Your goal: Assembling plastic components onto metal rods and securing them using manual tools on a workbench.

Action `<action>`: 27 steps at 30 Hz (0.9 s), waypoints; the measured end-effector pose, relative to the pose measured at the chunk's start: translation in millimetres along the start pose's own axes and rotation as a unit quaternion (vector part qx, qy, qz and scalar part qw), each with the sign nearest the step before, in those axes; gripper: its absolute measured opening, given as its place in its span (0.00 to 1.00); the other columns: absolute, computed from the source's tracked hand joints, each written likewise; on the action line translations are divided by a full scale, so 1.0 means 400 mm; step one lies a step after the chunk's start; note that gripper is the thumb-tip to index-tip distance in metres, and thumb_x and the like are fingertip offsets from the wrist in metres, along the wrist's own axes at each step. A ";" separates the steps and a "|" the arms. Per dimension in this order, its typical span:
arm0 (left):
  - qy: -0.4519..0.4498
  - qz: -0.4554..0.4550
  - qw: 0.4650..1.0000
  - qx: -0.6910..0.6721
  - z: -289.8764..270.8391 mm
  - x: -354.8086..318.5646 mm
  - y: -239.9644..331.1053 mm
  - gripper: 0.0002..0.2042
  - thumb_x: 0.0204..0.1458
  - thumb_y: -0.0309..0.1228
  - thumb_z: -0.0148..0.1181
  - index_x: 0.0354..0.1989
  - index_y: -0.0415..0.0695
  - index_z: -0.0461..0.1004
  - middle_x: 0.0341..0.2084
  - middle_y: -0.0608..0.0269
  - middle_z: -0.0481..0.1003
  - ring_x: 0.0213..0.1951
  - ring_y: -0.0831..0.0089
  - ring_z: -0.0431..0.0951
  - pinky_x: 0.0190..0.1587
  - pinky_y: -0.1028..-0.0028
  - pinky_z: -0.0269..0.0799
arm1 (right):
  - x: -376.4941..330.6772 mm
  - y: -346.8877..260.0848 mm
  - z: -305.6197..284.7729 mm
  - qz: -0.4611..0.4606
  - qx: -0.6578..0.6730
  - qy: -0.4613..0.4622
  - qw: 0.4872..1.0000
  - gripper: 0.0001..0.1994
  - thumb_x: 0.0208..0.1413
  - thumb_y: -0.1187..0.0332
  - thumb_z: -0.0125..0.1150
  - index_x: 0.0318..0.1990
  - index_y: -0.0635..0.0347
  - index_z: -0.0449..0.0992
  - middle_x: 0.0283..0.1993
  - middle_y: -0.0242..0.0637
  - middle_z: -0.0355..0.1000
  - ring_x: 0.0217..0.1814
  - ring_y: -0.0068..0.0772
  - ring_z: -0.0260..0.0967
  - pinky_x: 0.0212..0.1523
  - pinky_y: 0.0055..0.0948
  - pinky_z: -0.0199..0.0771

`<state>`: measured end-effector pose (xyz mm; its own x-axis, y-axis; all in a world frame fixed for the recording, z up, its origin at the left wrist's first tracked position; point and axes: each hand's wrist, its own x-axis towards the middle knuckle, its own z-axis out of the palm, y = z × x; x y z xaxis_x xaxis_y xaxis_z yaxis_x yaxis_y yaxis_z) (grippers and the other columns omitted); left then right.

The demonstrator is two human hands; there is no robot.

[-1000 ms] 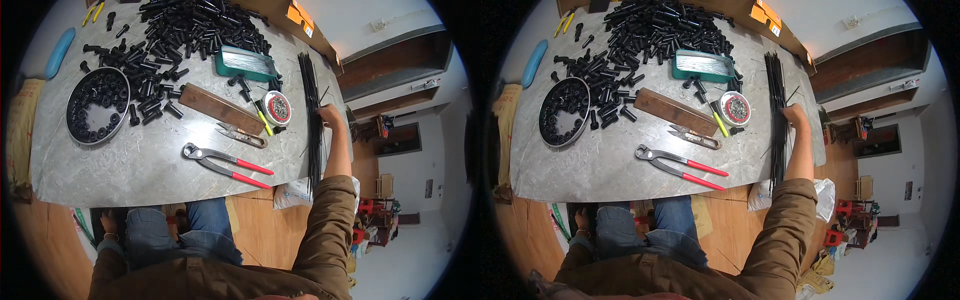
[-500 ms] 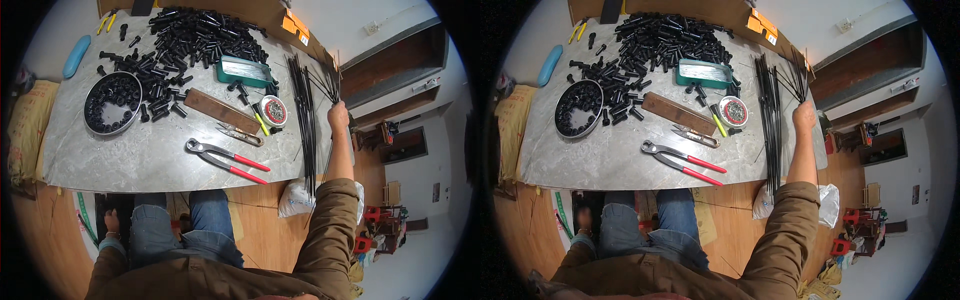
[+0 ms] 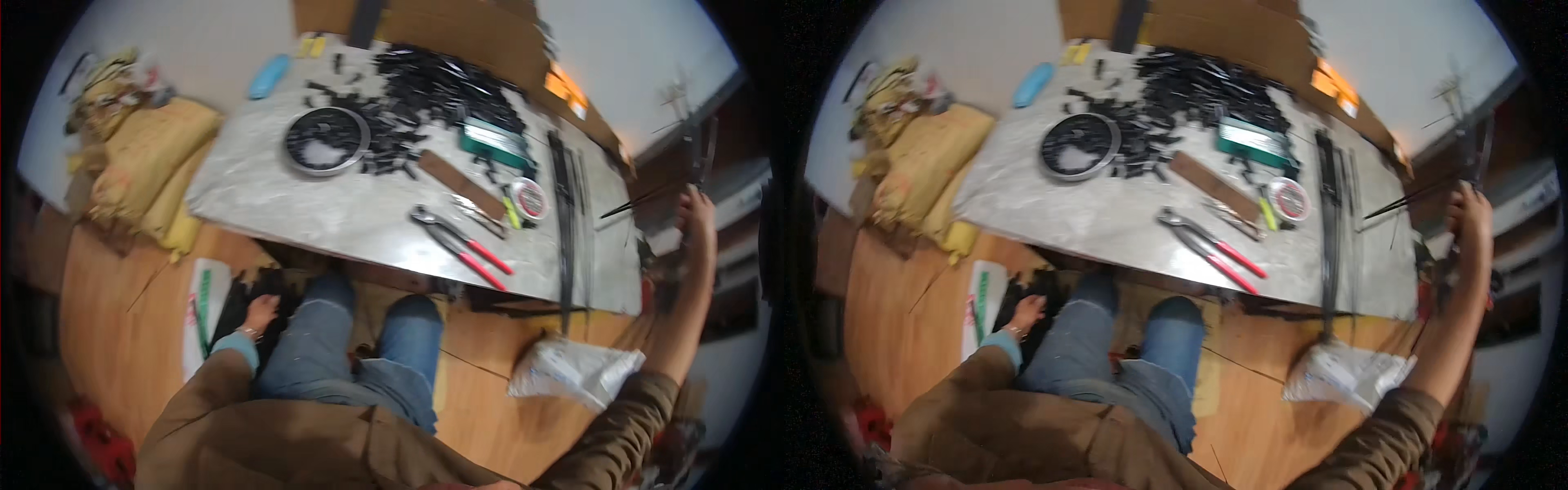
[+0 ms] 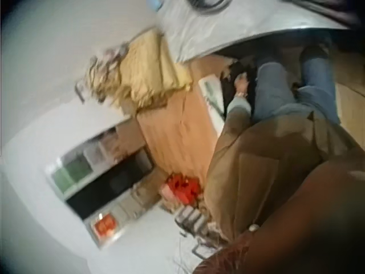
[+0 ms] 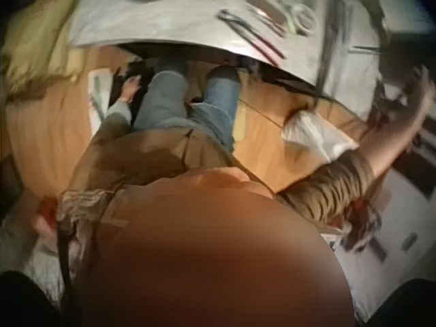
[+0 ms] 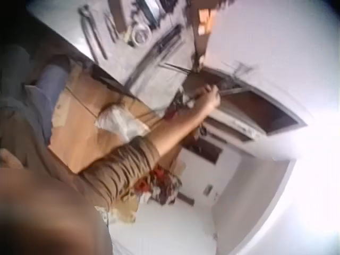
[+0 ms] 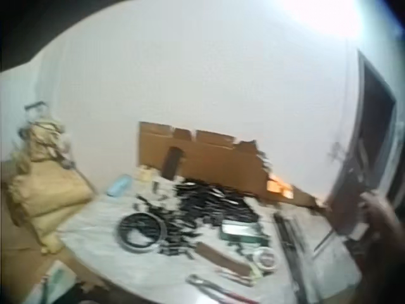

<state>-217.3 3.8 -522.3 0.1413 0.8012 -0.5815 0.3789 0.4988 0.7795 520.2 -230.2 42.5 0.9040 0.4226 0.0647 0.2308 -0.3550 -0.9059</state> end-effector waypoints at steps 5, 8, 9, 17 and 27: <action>-0.064 0.026 0.996 0.055 0.072 -0.098 0.176 0.15 0.56 0.37 0.54 0.42 0.36 0.75 0.29 0.60 0.75 0.29 0.74 0.74 0.31 0.76 0.72 | -0.236 -0.089 0.049 -0.115 0.323 -0.201 0.918 0.14 0.65 0.60 0.47 0.26 0.52 0.60 0.21 0.20 0.48 0.19 0.11 0.41 0.17 0.15 0.44; -0.085 0.048 0.994 0.058 0.054 -0.138 0.196 0.15 0.57 0.38 0.53 0.44 0.39 0.74 0.29 0.64 0.75 0.27 0.77 0.73 0.29 0.78 0.69 | -0.536 -0.089 0.275 -0.103 0.320 -0.069 0.939 0.13 0.63 0.60 0.51 0.27 0.53 0.62 0.21 0.21 0.49 0.20 0.13 0.44 0.18 0.17 0.44; -0.108 0.064 0.989 0.073 0.050 -0.153 0.200 0.15 0.59 0.40 0.51 0.46 0.42 0.73 0.29 0.69 0.74 0.26 0.81 0.72 0.27 0.80 0.66 | -0.599 -0.051 0.315 -0.095 0.321 -0.065 0.940 0.13 0.63 0.60 0.51 0.27 0.53 0.62 0.21 0.21 0.51 0.20 0.13 0.46 0.18 0.16 0.45; -0.146 0.118 0.980 0.060 0.027 -0.261 0.316 0.15 0.59 0.41 0.51 0.45 0.41 0.73 0.30 0.68 0.75 0.28 0.81 0.73 0.30 0.80 0.68 | -1.057 0.057 0.563 -0.007 0.382 -0.347 0.856 0.09 0.61 0.65 0.50 0.42 0.60 0.63 0.24 0.31 0.61 0.17 0.23 0.60 0.21 0.30 0.72; -0.492 0.280 0.817 -0.113 0.096 -0.706 0.765 0.25 0.59 0.50 0.48 0.43 0.35 0.72 0.36 0.60 0.75 0.40 0.71 0.75 0.43 0.72 0.72 | -0.923 -0.003 0.623 -0.115 0.197 -0.292 0.929 0.05 0.64 0.69 0.44 0.42 0.59 0.62 0.25 0.28 0.61 0.15 0.15 0.56 0.12 0.18 0.61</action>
<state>-106.1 -82.7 -128.6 0.9429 0.3274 0.0610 -0.1595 0.2833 0.9457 96.5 -178.1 -84.6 0.4720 0.8702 0.1414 0.1404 0.0842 -0.9865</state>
